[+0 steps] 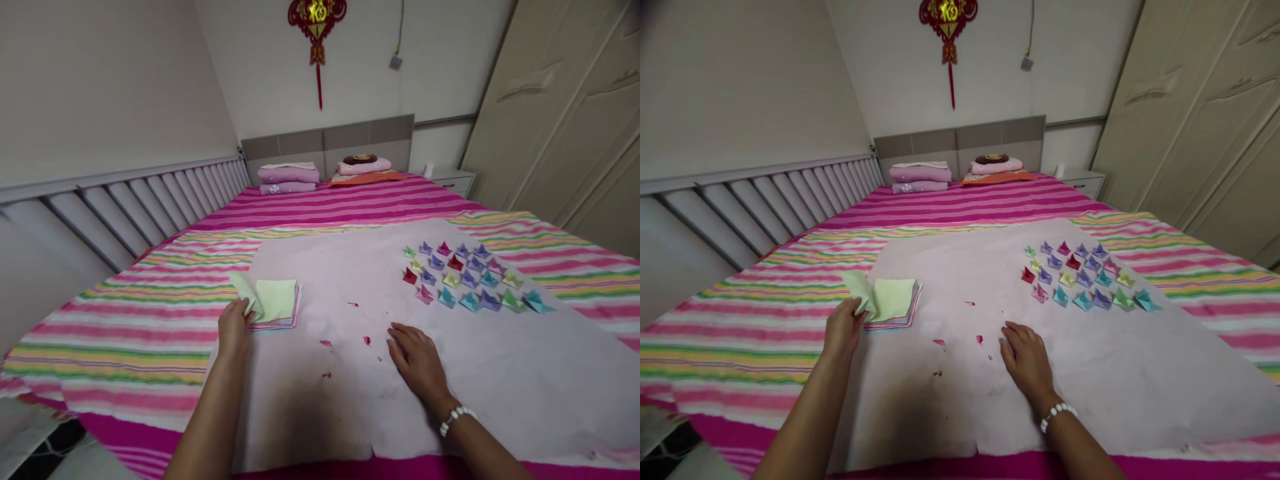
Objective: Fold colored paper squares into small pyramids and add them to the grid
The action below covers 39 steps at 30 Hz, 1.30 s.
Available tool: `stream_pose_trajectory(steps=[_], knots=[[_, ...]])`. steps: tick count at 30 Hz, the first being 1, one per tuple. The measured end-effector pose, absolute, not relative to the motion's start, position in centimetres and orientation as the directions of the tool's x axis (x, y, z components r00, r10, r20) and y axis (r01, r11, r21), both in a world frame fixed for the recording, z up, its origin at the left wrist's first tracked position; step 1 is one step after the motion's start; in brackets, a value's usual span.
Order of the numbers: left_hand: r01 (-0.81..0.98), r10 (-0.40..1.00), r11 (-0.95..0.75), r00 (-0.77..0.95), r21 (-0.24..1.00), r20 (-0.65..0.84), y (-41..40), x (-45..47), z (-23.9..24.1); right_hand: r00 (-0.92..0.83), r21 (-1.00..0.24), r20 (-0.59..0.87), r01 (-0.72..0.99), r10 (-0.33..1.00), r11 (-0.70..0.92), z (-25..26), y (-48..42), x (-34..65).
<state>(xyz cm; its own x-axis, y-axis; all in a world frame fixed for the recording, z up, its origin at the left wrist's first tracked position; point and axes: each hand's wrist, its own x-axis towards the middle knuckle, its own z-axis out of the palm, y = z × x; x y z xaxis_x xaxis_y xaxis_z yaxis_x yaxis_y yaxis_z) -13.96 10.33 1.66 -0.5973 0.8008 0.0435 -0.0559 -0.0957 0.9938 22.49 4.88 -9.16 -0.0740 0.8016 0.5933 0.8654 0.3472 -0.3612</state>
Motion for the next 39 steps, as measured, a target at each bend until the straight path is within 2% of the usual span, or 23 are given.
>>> stream_pose_trajectory(steps=[3,6,9,11,15,17,18,20,22,25,28,31,35,37,39], knots=[[-0.215,0.840,-0.143,-0.542,0.966,0.004,8.5,-13.5,3.4,-0.078,-0.359,0.594,0.865,0.800,0.351,-9.1,4.9,22.5],[-0.339,0.904,-0.120,-0.426,0.933,-0.038,6.4,-12.4,4.6,-0.078,-0.366,0.594,0.860,0.801,0.355,-9.1,4.9,22.5],[-0.621,0.969,-0.023,-0.208,0.784,-0.136,4.4,-11.0,4.9,-0.065,-0.407,0.584,0.839,0.809,0.361,-8.9,5.1,22.7],[-0.685,0.974,0.039,-0.135,0.727,-0.180,3.3,-10.1,4.6,-0.039,-0.471,0.560,0.807,0.827,0.357,-8.3,5.2,22.7],[-0.687,0.974,0.156,-0.014,0.709,-0.227,1.8,-8.3,3.6,0.061,-0.656,0.532,0.660,0.845,0.366,-5.7,4.2,21.6],[-0.687,0.969,0.203,0.039,0.698,-0.243,1.2,-7.3,3.2,0.096,-0.763,0.507,0.512,0.856,0.394,-3.8,3.0,20.0],[-0.687,0.967,0.218,0.059,0.693,-0.246,0.9,-6.7,3.0,0.088,-0.830,0.449,0.409,0.889,0.379,-3.0,2.3,19.1],[-0.677,0.967,0.236,0.096,0.697,-0.235,0.4,-5.4,2.8,0.030,-0.954,0.266,0.152,0.963,0.259,-1.7,1.0,17.1],[-0.661,0.966,0.254,0.140,0.706,-0.216,-0.1,-4.4,2.7,-0.048,-0.990,0.090,-0.115,0.995,0.084,-1.2,-0.2,15.3],[-0.634,0.955,0.295,0.215,0.715,-0.203,-1.0,-3.5,2.4,-0.304,-0.860,-0.141,-0.434,0.942,-0.268,-1.3,-1.4,13.7],[-0.570,0.944,0.315,0.267,0.759,-0.192,-1.6,-3.3,1.9,-0.411,-0.710,-0.173,-0.578,0.895,-0.402,-1.3,-2.0,13.6],[-0.425,0.954,0.286,0.211,0.859,-0.213,-1.9,-3.6,1.1,-0.337,-0.715,-0.175,-0.602,0.925,-0.355,-0.4,-1.9,14.3],[-0.153,0.976,0.169,-0.111,0.974,-0.187,-1.7,-4.5,0.0,-0.134,-0.831,-0.152,-0.519,0.979,-0.200,0.9,-1.3,15.5],[-0.080,0.964,0.121,-0.230,0.989,-0.136,-1.7,-4.8,-0.4,0.031,-0.924,-0.056,-0.380,0.998,-0.040,1.3,-1.3,15.9],[-0.125,0.969,0.150,-0.176,0.981,-0.171,-1.9,-4.8,-0.7,0.149,-0.973,0.163,-0.138,0.975,0.183,1.7,-1.6,16.1]])
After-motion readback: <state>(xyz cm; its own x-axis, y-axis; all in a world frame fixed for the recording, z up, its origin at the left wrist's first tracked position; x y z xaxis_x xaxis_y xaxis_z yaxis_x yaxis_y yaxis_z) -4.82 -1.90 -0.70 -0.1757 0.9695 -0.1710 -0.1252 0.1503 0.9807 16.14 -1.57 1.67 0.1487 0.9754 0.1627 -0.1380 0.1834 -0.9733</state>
